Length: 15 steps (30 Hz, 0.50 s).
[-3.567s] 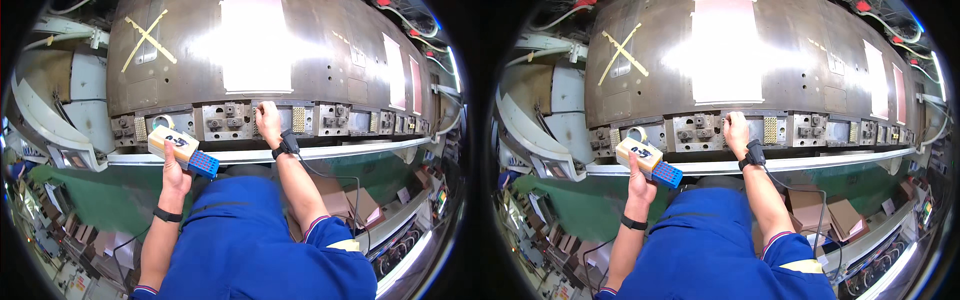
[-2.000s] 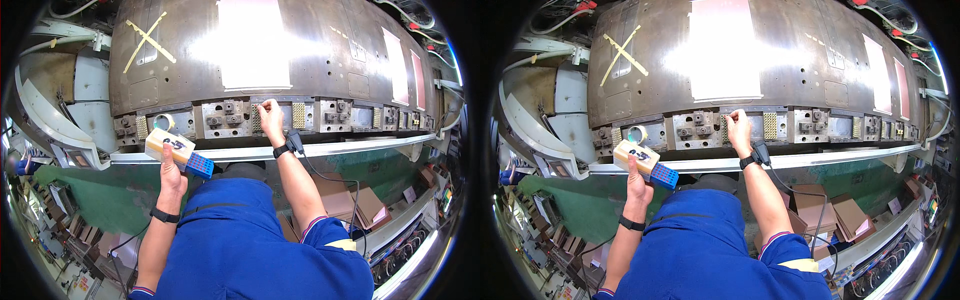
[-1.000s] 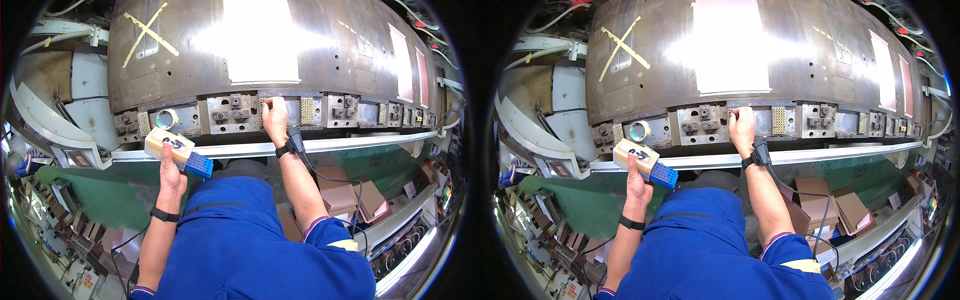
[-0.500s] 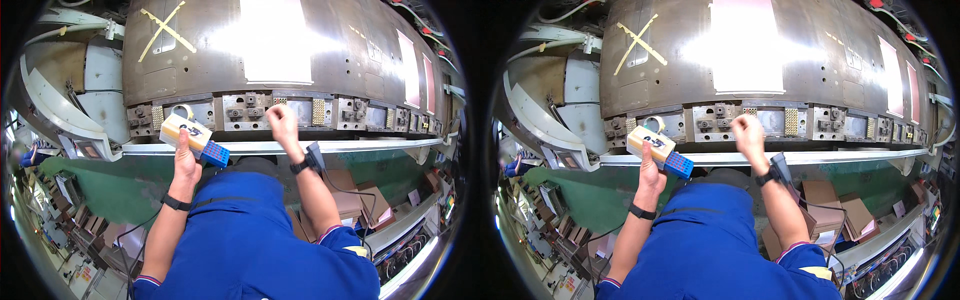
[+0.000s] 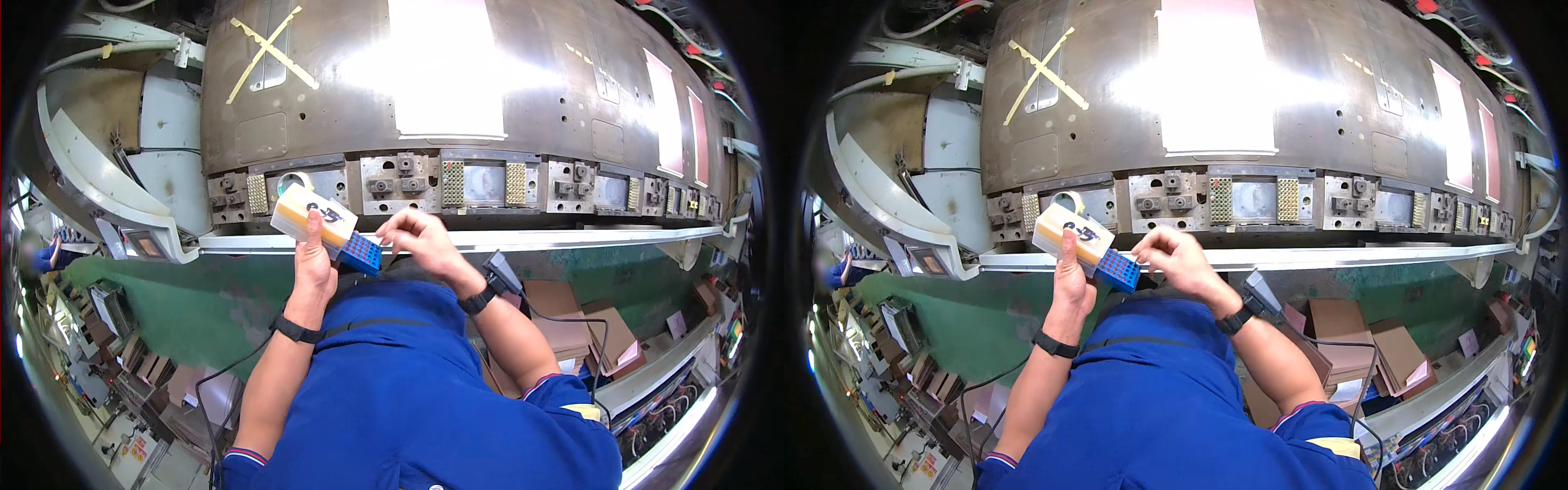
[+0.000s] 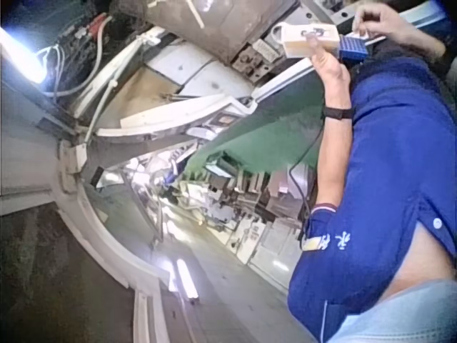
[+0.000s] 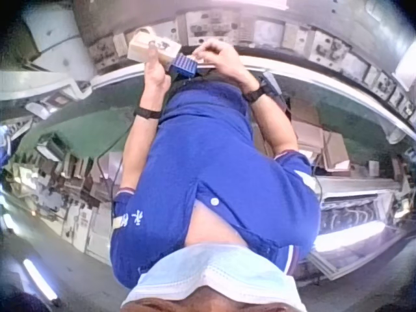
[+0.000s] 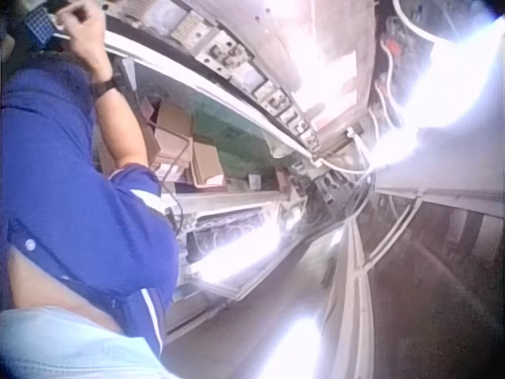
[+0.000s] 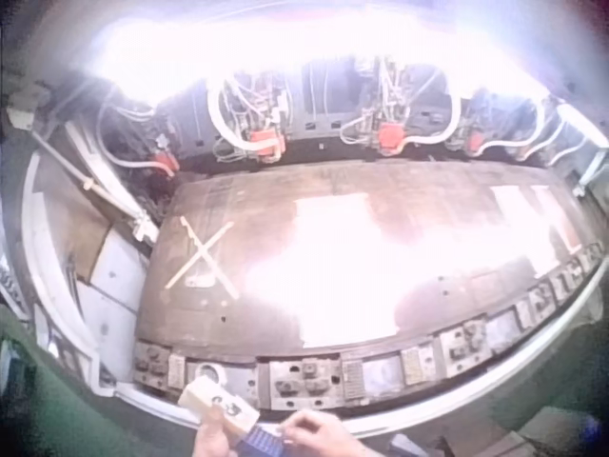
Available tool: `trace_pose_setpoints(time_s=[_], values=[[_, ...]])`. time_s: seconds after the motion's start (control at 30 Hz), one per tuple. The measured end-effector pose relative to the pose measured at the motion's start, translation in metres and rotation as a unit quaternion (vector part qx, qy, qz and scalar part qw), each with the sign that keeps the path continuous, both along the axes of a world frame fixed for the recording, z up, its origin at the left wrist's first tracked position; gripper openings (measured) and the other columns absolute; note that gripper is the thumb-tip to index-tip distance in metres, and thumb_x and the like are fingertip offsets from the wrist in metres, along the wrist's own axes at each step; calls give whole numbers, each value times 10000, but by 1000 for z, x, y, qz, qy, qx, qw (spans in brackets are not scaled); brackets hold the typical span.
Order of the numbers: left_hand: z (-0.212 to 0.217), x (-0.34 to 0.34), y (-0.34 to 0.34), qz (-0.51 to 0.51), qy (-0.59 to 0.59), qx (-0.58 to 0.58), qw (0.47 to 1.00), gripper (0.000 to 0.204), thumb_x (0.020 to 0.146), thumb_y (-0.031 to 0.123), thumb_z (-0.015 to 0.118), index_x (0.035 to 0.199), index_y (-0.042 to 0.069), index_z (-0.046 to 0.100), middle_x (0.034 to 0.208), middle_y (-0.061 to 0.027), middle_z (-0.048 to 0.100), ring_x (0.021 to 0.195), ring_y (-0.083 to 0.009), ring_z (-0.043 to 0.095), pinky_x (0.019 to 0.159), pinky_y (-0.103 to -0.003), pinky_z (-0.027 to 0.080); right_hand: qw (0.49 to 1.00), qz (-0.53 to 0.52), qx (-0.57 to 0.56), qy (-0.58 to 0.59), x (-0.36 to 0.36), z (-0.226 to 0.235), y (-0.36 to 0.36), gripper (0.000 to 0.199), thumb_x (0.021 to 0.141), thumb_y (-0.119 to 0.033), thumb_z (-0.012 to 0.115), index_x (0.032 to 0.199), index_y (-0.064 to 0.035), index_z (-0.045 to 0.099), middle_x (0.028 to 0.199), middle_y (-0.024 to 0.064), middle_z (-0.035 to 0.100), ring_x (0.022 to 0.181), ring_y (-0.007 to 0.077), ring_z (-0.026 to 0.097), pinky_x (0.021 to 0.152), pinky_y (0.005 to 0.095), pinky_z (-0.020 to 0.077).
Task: The person loads small components from a container into an industrial machine by hand, then uses a keyboard and computer mouse to monitor the process.
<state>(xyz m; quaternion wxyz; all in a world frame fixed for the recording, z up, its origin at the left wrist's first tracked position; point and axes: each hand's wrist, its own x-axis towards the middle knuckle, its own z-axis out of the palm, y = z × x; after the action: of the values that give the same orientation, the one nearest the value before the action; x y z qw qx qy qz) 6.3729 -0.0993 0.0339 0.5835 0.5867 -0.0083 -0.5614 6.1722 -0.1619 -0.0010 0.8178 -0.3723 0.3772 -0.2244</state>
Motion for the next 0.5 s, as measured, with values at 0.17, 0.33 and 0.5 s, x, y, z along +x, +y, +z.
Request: trace_pose_setpoints(time_s=[0.17, 0.33, 0.5], values=[[-9, 6, 13, 15, 2, 41, 999, 681, 908, 556, 708, 1386, 115, 507, 1211, -42, 647, 1089, -213, 655, 957, -419, 554, 911, -153, -149, 353, -56, -108, -40, 91, 965, -87, 572, 986, -20, 630, 857, 65, 693, 772, 110, 638, 702, 259, 524], [-13, 14, 25, -2, -9, 47, 999, 735, 894, 611, 687, 1369, 83, 499, 1180, -81, 648, 1060, -246, 665, 932, -447, 575, 841, -217, -255, 424, -69, -130, -73, 98, 917, -98, 656, 968, -14, 664, 819, 59, 679, 772, 121, 644, 711, 278, 524], [-13, 14, 28, 7, -21, 52, 998, 753, 888, 624, 682, 1369, 77, 493, 1180, -89, 644, 1064, -256, 665, 951, -455, 570, 838, -267, -222, 420, -67, -133, -71, 118, 869, -85, 737, 939, -25, 663, 822, 65, 690, 754, 125, 651, 698, 297, 532]])
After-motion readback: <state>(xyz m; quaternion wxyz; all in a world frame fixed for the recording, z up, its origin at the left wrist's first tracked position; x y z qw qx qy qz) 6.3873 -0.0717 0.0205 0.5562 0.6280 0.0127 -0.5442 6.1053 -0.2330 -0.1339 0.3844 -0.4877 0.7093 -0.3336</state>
